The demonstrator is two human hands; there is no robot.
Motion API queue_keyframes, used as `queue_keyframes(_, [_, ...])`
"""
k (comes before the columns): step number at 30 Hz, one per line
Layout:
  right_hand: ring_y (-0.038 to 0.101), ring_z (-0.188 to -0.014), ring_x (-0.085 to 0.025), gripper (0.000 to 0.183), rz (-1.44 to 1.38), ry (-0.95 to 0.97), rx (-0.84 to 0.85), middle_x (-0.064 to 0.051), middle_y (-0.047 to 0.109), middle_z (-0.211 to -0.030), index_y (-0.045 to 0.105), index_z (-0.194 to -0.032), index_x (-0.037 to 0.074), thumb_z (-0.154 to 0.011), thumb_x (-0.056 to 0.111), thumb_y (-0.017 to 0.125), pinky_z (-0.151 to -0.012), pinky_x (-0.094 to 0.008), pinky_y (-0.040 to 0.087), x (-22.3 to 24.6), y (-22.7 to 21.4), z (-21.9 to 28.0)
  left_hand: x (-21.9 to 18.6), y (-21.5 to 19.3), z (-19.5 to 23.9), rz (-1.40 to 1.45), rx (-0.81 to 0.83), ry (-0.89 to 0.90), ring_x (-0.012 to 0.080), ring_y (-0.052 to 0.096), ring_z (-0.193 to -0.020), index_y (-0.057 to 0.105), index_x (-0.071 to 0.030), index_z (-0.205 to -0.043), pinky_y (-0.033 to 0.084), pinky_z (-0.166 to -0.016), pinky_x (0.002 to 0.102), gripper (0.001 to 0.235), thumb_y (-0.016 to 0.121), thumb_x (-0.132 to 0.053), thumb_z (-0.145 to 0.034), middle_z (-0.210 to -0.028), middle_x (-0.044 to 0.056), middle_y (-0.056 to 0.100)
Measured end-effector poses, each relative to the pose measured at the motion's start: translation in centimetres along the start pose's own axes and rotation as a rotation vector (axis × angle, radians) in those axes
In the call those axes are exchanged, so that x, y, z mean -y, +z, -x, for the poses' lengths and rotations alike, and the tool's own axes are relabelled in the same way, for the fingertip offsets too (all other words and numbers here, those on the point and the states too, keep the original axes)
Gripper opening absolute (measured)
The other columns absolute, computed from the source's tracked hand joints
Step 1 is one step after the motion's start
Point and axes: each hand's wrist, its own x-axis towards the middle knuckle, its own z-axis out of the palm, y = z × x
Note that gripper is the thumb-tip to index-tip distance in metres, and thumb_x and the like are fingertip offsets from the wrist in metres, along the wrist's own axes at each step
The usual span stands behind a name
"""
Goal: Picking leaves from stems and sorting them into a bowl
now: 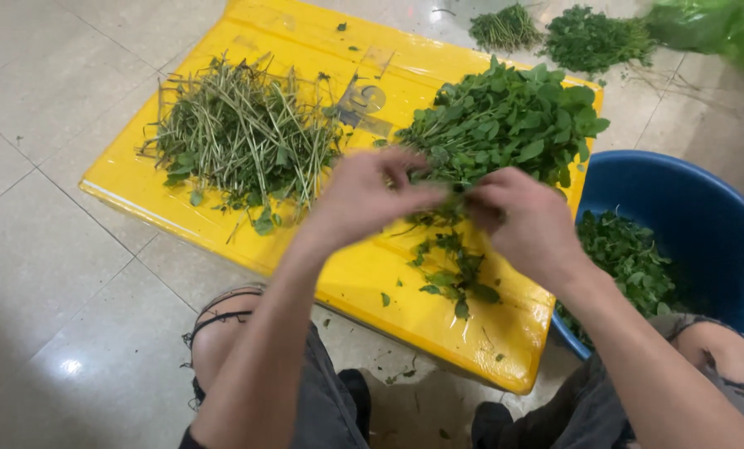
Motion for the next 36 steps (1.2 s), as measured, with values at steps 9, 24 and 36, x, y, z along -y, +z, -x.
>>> queue_keyframes(9, [0.059, -0.062, -0.019, 0.015, -1.039, 0.454, 0.019, -0.018, 0.067, -0.072, 0.073, -0.102, -0.007, -0.101, 0.008, 0.068, -0.059, -0.025, 0.047, 1.0, -4.7, -1.5, 2.2, 2.9, -1.6, 0.411, -0.186, 0.102, 0.0085, 0.056, -0.045, 0.075, 0.005, -0.113, 0.052, -0.044, 0.024, 0.033, 0.077, -0.022, -0.093, -0.084, 0.018, 0.074])
queue_keyframes(24, [0.063, -0.066, -0.018, 0.017, -1.129, 0.305, 0.131, -0.018, 0.070, -0.068, 0.074, -0.105, -0.009, -0.097, 0.004, 0.067, -0.060, -0.026, 0.052, 1.0, -3.8, -0.7, 3.0, 6.1, -2.9, 0.574, -0.171, -0.017, 0.0019, 0.058, -0.051, 0.081, -0.001, -0.097, 0.042, -0.041, 0.016, 0.017, 0.083, -0.015, -0.086, -0.069, 0.005, 0.071])
queue_keyframes(36, [0.064, -0.080, -0.021, 0.025, -1.096, 0.476, 0.156, -0.018, 0.073, -0.088, 0.069, -0.120, -0.010, -0.100, -0.002, 0.057, -0.071, -0.029, 0.050, 3.2, -5.1, -0.8, 3.1, 5.3, -3.7, 0.702, -0.295, 0.059, 0.0245, 0.077, -0.065, 0.075, 0.004, -0.106, 0.062, -0.046, 0.026, 0.029, 0.077, -0.022, -0.094, -0.089, 0.021, 0.078])
